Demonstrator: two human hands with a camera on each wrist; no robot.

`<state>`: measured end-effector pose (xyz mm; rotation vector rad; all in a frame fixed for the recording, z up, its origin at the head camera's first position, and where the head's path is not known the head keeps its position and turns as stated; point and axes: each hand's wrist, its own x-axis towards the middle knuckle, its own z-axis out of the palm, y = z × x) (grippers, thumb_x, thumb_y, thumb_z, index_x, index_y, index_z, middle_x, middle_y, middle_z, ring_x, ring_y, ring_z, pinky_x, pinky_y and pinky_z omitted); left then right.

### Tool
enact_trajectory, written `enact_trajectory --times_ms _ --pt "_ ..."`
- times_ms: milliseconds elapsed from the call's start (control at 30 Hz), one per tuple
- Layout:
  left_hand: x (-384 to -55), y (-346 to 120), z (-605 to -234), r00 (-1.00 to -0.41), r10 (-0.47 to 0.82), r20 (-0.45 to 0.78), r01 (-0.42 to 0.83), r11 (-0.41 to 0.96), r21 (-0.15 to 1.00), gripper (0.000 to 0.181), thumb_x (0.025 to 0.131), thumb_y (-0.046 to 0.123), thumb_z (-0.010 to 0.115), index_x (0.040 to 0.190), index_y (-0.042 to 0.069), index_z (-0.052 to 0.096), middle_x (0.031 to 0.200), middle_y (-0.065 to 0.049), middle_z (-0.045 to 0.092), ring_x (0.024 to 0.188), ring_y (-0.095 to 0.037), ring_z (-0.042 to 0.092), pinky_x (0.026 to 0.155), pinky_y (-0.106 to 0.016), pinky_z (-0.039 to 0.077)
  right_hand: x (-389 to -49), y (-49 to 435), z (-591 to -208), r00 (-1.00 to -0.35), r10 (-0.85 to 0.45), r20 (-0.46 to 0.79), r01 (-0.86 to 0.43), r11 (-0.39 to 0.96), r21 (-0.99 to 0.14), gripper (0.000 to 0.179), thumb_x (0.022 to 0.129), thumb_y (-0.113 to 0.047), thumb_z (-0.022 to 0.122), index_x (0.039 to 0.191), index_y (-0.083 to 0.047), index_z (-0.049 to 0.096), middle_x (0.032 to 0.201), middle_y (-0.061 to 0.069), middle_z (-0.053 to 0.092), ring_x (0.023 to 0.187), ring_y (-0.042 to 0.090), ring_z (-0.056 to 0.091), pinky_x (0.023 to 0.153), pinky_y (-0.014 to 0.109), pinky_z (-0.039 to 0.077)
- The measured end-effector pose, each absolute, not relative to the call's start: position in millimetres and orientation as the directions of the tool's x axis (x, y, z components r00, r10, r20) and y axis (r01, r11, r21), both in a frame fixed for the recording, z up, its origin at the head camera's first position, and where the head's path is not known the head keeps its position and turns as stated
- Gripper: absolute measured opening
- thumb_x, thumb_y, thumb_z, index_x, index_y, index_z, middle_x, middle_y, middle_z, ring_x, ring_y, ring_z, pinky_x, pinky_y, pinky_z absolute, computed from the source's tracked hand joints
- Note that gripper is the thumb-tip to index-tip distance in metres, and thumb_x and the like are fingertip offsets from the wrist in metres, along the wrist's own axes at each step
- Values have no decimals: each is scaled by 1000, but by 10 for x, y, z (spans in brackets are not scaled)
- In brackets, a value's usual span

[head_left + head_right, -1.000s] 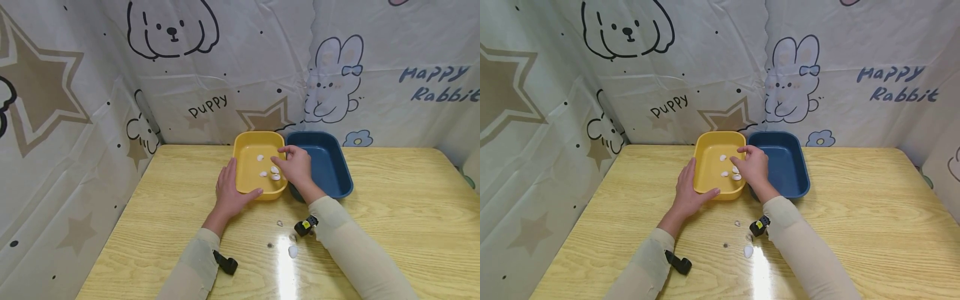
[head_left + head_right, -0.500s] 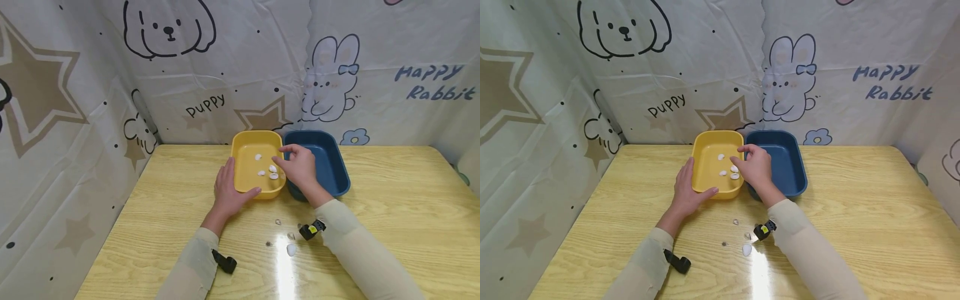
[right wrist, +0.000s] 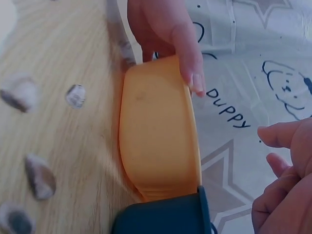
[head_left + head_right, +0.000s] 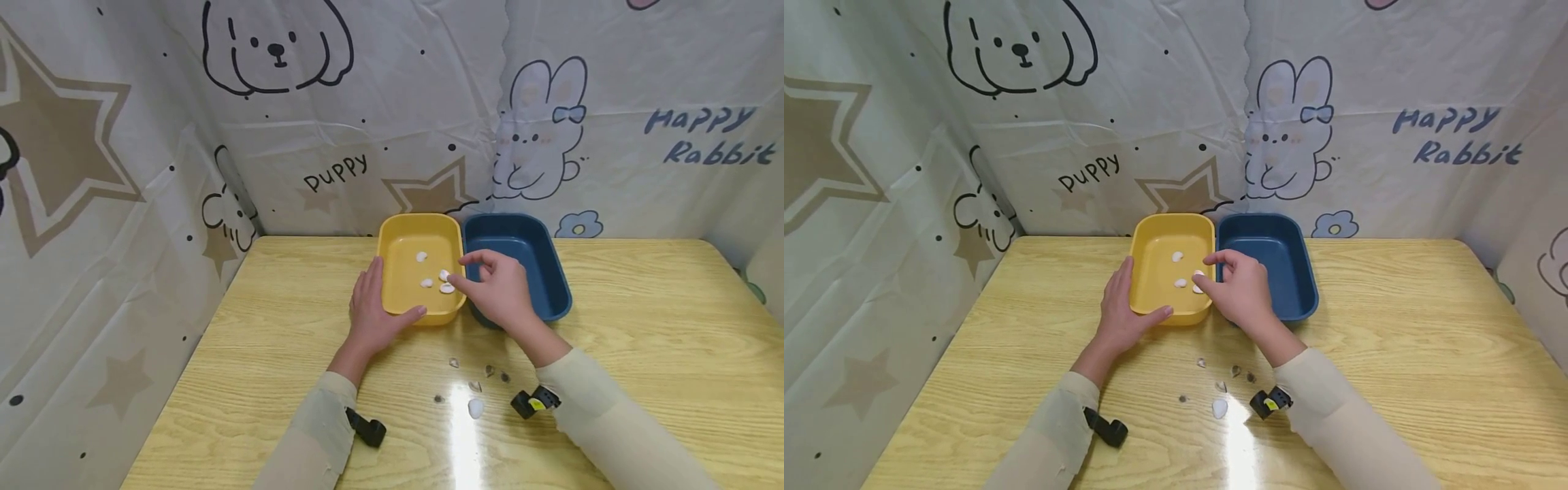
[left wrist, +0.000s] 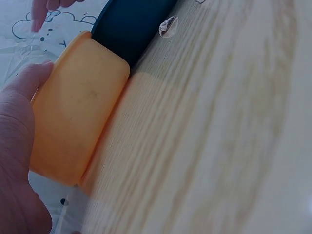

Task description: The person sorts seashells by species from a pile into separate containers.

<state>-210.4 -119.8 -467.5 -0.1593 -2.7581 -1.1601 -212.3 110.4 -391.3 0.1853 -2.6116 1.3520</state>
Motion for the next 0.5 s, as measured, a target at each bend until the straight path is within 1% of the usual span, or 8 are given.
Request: enact_trajectory --times_ms 233,400,500 --pt "-2116 -1206 -4666 -981 35 191 161 693 702 121 74 68 76 162 22 6 166 6 9 149 -26 6 116 -54 9 -1925 1183 -3841 -957 -93 275 -277 575 -770 28 81 -27 85 102 -12 73 52 0 34 43 20 34 42 30 25" --pt "-2119 -1207 -4678 -976 48 211 185 690 700 121 74 67 76 162 20 8 166 5 10 149 -31 9 115 -55 11 -1766 1236 -3823 -944 -157 289 -324 584 -744 25 80 -24 87 99 -14 74 52 -3 32 44 17 32 43 29 23" --pt "-2111 -1204 -4690 -975 50 217 190 690 698 120 74 65 77 162 19 9 166 4 11 148 -33 10 115 -55 12 -1661 1258 -3826 -936 -207 285 -352 581 -734 25 80 -23 87 99 -13 74 53 -4 32 46 16 32 45 30 25"
